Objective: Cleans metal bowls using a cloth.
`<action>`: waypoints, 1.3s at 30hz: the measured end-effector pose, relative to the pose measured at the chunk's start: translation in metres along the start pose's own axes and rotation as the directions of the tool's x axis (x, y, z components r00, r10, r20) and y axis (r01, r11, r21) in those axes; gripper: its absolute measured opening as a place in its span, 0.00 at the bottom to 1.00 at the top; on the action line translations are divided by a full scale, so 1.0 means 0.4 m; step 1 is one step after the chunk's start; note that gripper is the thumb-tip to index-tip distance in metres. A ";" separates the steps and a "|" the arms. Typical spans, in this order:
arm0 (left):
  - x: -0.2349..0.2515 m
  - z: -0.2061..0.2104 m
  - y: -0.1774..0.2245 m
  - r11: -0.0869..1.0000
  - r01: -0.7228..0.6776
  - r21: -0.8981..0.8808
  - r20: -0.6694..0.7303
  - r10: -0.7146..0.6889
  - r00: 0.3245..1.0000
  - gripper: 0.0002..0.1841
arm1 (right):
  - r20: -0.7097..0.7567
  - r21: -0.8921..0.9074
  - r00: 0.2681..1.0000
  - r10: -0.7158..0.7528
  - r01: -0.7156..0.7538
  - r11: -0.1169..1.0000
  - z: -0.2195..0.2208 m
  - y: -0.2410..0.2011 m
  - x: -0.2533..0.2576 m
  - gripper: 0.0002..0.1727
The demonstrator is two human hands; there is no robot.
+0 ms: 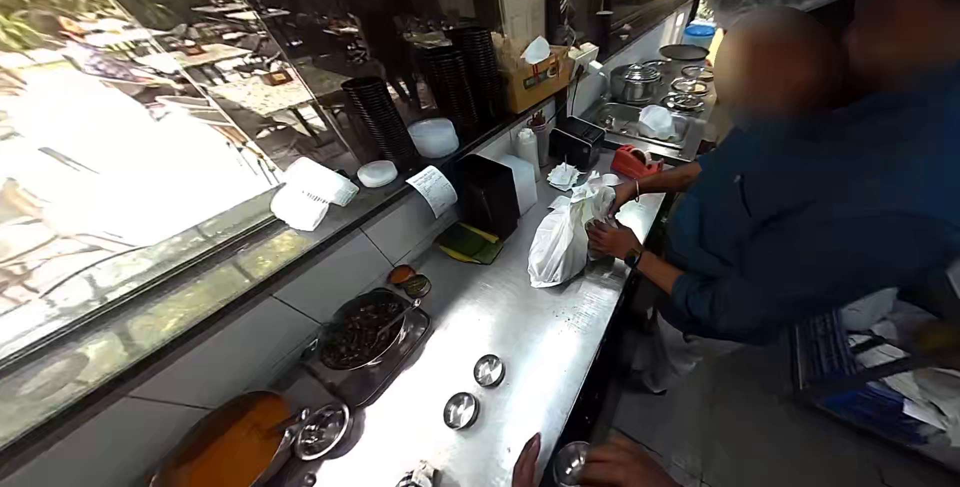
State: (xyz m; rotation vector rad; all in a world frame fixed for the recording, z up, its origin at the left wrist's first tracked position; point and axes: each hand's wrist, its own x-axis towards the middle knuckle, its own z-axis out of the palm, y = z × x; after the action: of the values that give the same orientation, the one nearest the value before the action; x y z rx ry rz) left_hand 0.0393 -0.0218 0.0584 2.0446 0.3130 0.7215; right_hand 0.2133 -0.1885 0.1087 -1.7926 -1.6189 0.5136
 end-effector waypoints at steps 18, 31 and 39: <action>-0.068 -0.312 0.061 0.123 -0.145 -0.982 -0.189 -0.551 0.813 0.42 | -0.151 0.443 0.978 -0.141 0.195 0.875 0.120 -0.247 0.339 0.10; -0.181 -0.427 0.100 0.565 0.190 -0.803 -0.257 -0.616 0.744 0.38 | 0.315 0.108 0.949 0.000 -0.036 0.994 0.288 -0.126 0.464 0.25; -0.341 -0.488 0.143 0.008 0.913 0.409 -0.848 -0.367 0.383 0.41 | 0.337 0.105 0.938 0.085 -0.127 0.986 0.287 -0.081 0.452 0.27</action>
State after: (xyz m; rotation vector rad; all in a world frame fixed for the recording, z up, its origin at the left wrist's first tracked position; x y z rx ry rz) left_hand -0.1902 0.0154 0.1356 2.0226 2.4049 0.4032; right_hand 0.1406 0.0129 0.0752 -1.7757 -1.6702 0.9914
